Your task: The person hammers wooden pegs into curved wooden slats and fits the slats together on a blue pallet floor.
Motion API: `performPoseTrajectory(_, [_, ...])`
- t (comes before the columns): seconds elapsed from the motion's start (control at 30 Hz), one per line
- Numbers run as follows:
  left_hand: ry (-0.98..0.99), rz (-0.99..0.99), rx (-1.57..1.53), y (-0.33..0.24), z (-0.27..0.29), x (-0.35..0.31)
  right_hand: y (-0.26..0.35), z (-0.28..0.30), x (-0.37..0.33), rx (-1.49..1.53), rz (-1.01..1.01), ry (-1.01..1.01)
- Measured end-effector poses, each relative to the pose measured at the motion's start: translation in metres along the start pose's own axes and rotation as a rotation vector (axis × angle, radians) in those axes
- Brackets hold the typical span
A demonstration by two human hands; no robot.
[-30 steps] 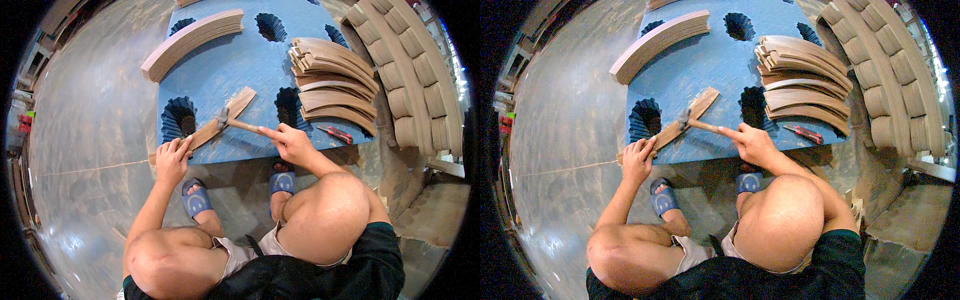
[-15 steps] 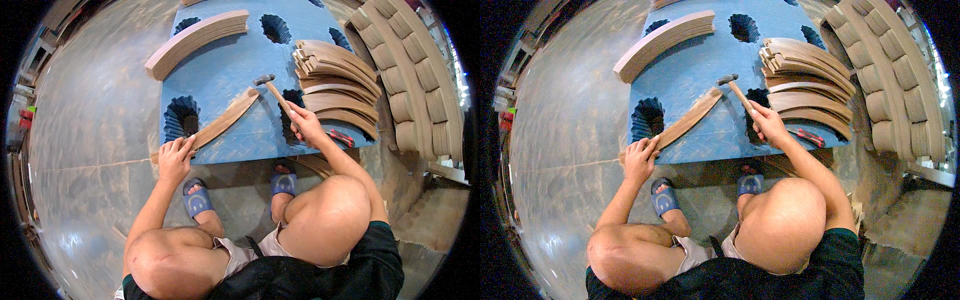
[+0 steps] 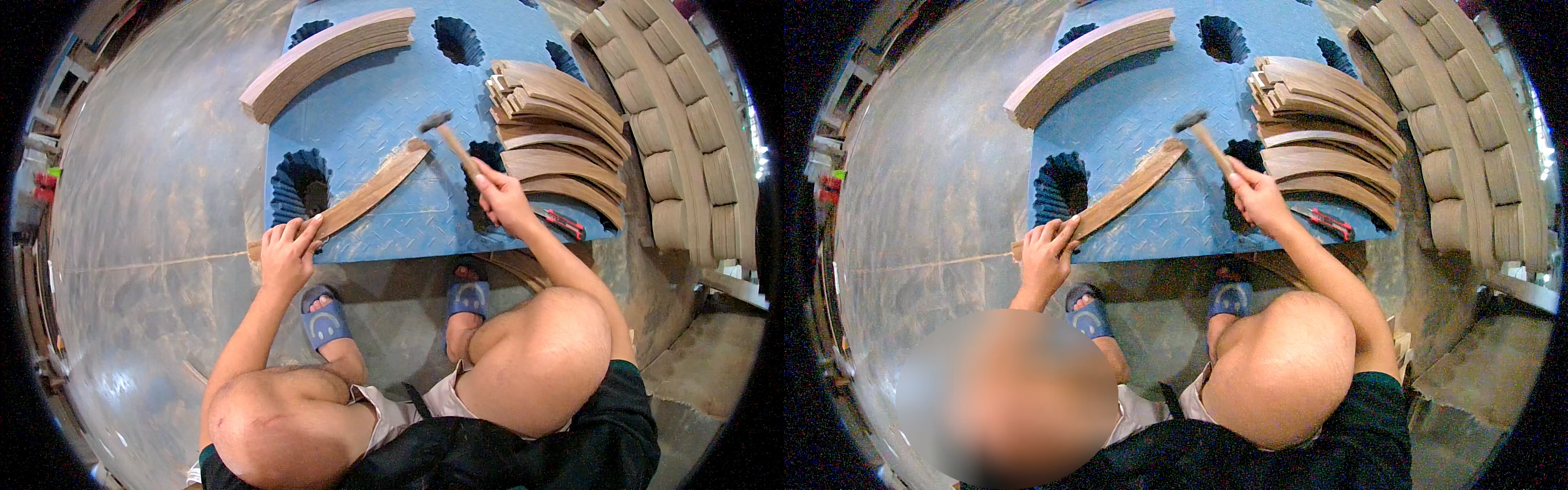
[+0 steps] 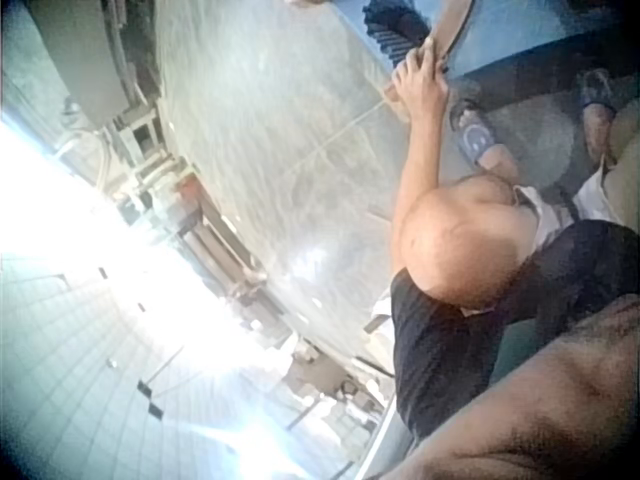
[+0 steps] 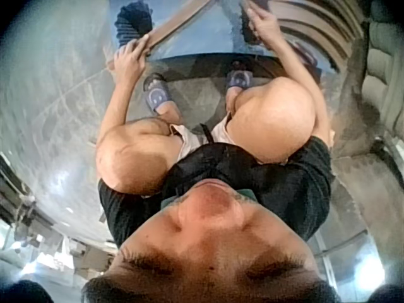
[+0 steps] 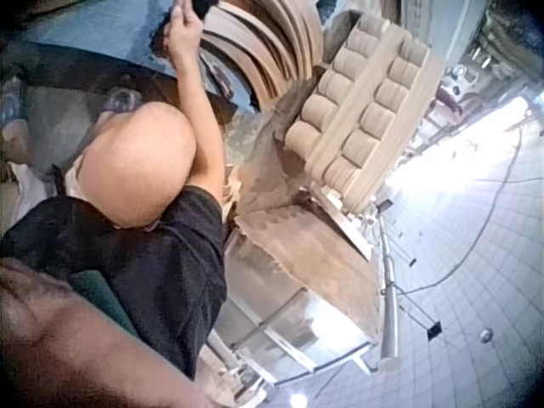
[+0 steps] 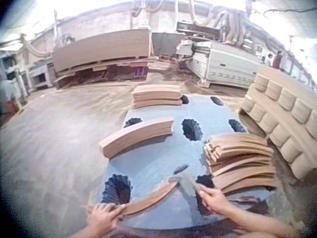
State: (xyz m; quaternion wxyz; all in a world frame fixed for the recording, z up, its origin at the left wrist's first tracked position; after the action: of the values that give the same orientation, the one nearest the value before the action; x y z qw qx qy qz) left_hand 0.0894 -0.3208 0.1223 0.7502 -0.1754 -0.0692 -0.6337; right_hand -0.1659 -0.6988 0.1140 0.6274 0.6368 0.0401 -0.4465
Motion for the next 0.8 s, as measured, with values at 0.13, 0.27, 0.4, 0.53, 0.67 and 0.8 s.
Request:
performPoseTrajectory(0.13, [0.000, 0.002, 0.003, 0.003, -0.003, -0.004, 0.001, -0.030, -0.015, -0.401, 0.320, 0.082])
performPoseTrajectory(0.27, [-0.013, 0.008, 0.022, 0.004, 0.005, -0.004, 0.039, -0.061, -0.065, -0.876, 0.734, -0.102])
performPoseTrajectory(0.4, [-0.023, -0.004, 0.006, 0.001, -0.004, -0.001, 0.030, -0.073, -0.079, -1.128, 0.875, -0.221])
performPoseTrajectory(0.53, [-0.018, -0.005, 0.011, 0.000, -0.002, -0.002, 0.023, -0.071, -0.076, -1.168, 0.809, -0.303])
performPoseTrajectory(0.67, [0.032, 0.022, 0.023, 0.003, 0.001, -0.003, 0.026, -0.024, -0.040, -0.816, 0.522, -0.616])
performPoseTrajectory(0.8, [-0.012, -0.002, 0.027, 0.001, -0.002, 0.001, 0.018, 0.031, -0.008, -0.321, 0.384, -0.425])
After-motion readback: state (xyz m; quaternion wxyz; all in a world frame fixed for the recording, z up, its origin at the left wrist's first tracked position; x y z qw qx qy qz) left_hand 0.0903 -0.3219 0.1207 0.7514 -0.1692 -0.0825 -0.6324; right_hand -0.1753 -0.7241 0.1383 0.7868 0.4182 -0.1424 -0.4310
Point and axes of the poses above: each hand's wrist, its own x-axis towards the middle knuckle, its own z-axis out of the back of the hand, y = z × x, the point moved 6 cm from there along x, towards the middle knuckle, and after that the axes turned 15 degrees about -z, right-handed, at the moved point
